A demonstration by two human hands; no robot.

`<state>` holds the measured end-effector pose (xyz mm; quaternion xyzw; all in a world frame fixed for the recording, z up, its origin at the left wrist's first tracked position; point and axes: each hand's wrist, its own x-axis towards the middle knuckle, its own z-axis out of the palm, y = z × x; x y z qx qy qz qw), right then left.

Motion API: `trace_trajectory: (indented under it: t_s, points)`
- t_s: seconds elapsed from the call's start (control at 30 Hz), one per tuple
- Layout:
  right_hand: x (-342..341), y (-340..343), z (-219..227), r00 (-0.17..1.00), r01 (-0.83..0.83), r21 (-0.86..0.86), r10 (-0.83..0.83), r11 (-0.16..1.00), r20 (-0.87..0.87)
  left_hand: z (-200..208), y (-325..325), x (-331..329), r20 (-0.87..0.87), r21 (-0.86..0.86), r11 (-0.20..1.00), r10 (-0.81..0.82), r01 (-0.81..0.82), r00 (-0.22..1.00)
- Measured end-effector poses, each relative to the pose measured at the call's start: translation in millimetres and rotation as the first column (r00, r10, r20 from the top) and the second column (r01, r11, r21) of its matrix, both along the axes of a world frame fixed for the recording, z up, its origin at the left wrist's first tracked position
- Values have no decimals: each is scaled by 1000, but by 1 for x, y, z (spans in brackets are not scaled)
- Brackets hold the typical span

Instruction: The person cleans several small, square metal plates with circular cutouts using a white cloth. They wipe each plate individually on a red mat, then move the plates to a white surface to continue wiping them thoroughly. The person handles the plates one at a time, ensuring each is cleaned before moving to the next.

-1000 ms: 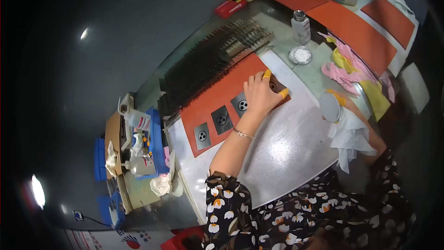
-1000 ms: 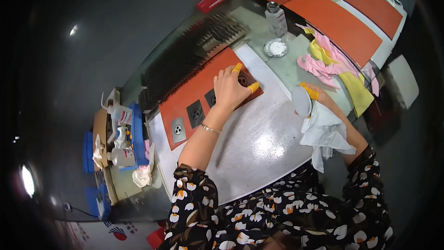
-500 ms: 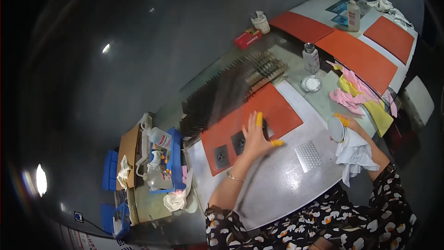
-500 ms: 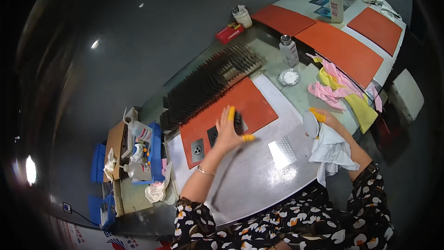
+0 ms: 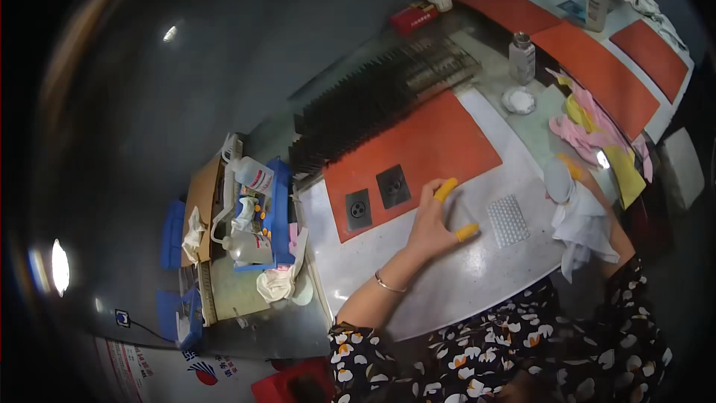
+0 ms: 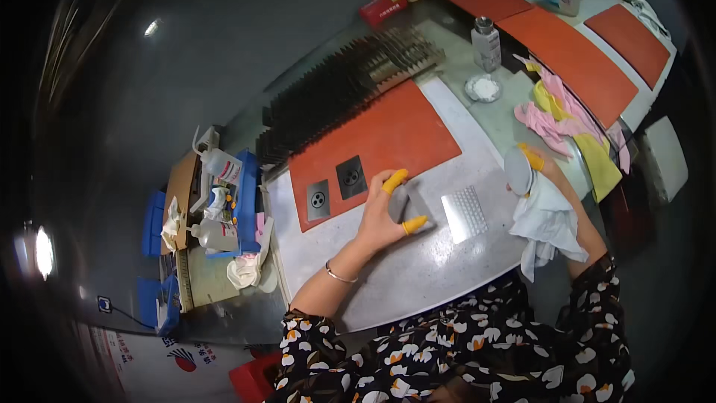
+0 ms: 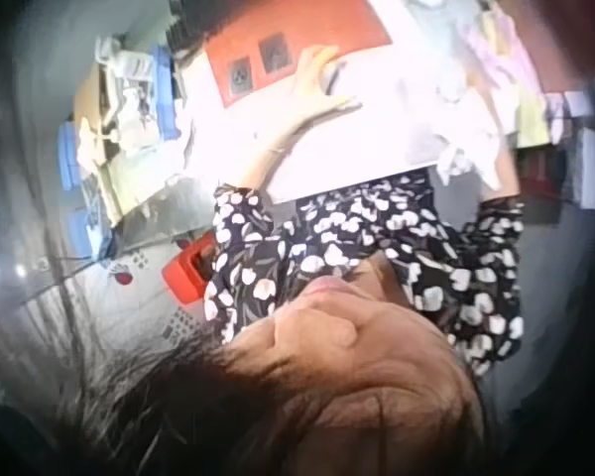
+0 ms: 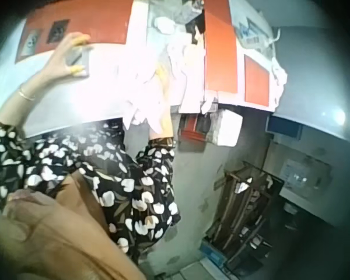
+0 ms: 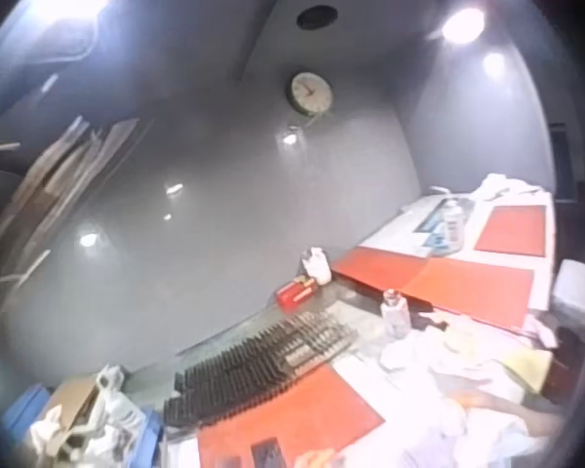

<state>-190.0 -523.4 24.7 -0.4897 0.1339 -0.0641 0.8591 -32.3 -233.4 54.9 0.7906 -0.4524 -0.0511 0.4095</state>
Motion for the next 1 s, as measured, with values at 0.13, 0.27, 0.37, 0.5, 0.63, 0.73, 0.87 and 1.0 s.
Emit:
trace_trajectory:
  t_s: [0.13, 0.27, 0.37, 0.5, 0.63, 0.73, 0.87, 1.0]
  points:
    - [2, 3, 0, 1000, -14, 1, 14, 1000, 2, -29, 37, -30, -96, 42, 986, -154, 158, 983]
    - [-1, 1, 0, 1000, 12, -3, -12, 1000, 0, 0, 54, 22, 146, 283, 959, -50, 7, 988]
    - [-3, 8, -1, 999, 29, 0, -29, 1000, -17, 10, 54, 94, 240, 476, 858, 83, -192, 967]
    - [-7, 16, -4, 999, 23, 1, -23, 1000, -40, 1, 60, 116, 187, 619, 766, 72, -175, 980]
    - [-13, 8, -3, 999, 29, -16, -29, 999, -38, 15, 57, 93, 354, 485, 839, 68, -245, 933]
    - [-9, 14, -7, 997, 24, -30, -26, 999, -68, 8, 74, 53, 295, 222, 956, 119, -190, 948]
    - [-13, 10, -8, 996, 53, -37, -56, 998, -63, -11, 100, -2, -39, 27, 998, 56, -55, 998]
    - [-13, 10, -6, 997, 50, -49, -52, 998, -56, -10, 135, -10, -138, 106, 993, -35, 49, 990]
